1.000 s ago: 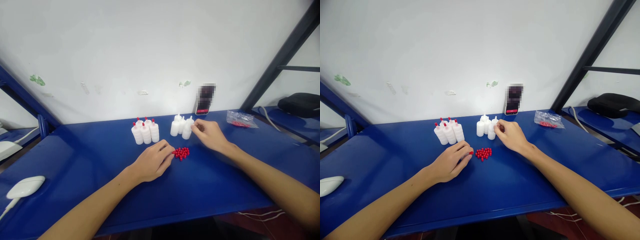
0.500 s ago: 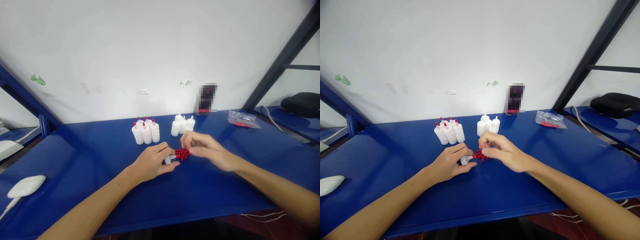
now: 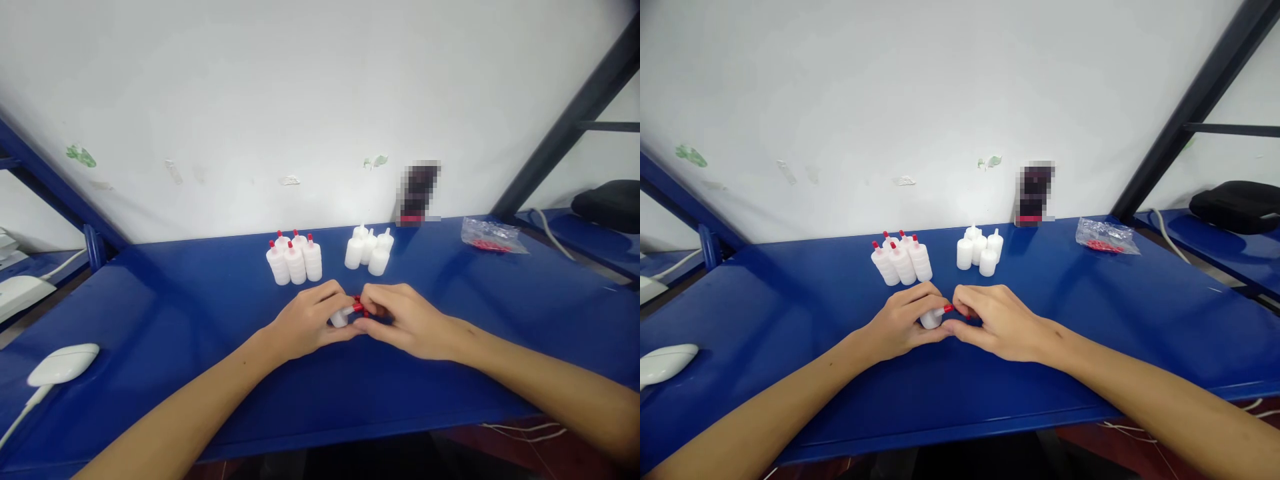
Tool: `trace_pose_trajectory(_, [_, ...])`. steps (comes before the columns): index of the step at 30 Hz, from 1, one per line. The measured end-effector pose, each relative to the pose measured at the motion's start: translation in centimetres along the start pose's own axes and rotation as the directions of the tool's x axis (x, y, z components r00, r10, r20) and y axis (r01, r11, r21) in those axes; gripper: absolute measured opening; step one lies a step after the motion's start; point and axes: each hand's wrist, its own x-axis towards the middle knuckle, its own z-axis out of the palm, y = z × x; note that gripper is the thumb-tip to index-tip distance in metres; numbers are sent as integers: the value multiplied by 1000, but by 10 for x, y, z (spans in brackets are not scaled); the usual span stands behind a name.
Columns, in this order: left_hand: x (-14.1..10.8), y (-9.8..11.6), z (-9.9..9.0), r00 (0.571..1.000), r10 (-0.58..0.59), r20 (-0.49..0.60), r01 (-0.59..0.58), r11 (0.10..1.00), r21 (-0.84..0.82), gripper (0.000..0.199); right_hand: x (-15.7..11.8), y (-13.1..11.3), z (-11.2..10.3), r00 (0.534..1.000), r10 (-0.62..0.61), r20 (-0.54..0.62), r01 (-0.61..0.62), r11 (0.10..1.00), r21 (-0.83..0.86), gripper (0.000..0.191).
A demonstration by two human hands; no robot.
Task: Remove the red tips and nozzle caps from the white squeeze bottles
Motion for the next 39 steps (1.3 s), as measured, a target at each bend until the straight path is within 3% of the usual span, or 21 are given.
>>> trace_pose_trajectory(4, [0, 1, 1, 997, -69, 37, 73, 991, -110, 20, 2, 2, 0, 998, -18, 59, 20, 999, -44, 30])
trace_pose_trajectory(10, [4, 4, -1, 971, -108, 216, 124, 990, -65, 37, 4, 4, 3, 993, -53, 106, 50, 998, 26, 33])
trace_pose_trajectory(13, [7, 10, -2, 958, -91, 270, 121, 988, -96, 25, 3, 2, 2, 982, -127, 137, 112, 987, 118, 32])
trace_pose_trajectory(15, [8, 14, -3, 957, -69, 282, 99, 991, -94, 12, 2, 3, 0, 984, -138, 116, 106, 963, 247, 37])
trace_pose_trajectory(17, [8, 17, -5, 950, -39, 310, 61, 996, -60, 17, 1, 7, -4, 993, -91, 68, 59, 922, 382, 44])
trace_pose_trajectory(20, [7, 16, -8, 941, -67, 331, 80, 996, -25, 19, 2, 16, -18, 999, -30, 30, 16, 929, 370, 46])
trace_pose_trajectory(23, [6, 15, -12, 938, -210, 277, 236, 970, -62, 9, 5, 30, -36, 993, 23, 116, -27, 999, 36, 38])
trace_pose_trajectory(26, [8, 16, -14, 927, -296, 229, 337, 926, -170, 10, 6, 44, -49, 956, 167, 243, -126, 976, -176, 25])
trace_pose_trajectory(31, [28, 12, -12, 951, -309, 13, 306, 934, -186, 12, 7, 55, -54, 932, 203, 301, -135, 963, -232, 24])
trace_pose_trajectory(36, [77, -5, -2, 890, -416, -188, 395, 908, -138, 8, 7, 50, -52, 924, 244, 294, -144, 935, -324, 33])
trace_pose_trajectory(39, [108, -15, 8, 881, -434, -189, 420, 901, -112, 9, 5, 47, -53, 924, 262, 280, -135, 906, -401, 28])
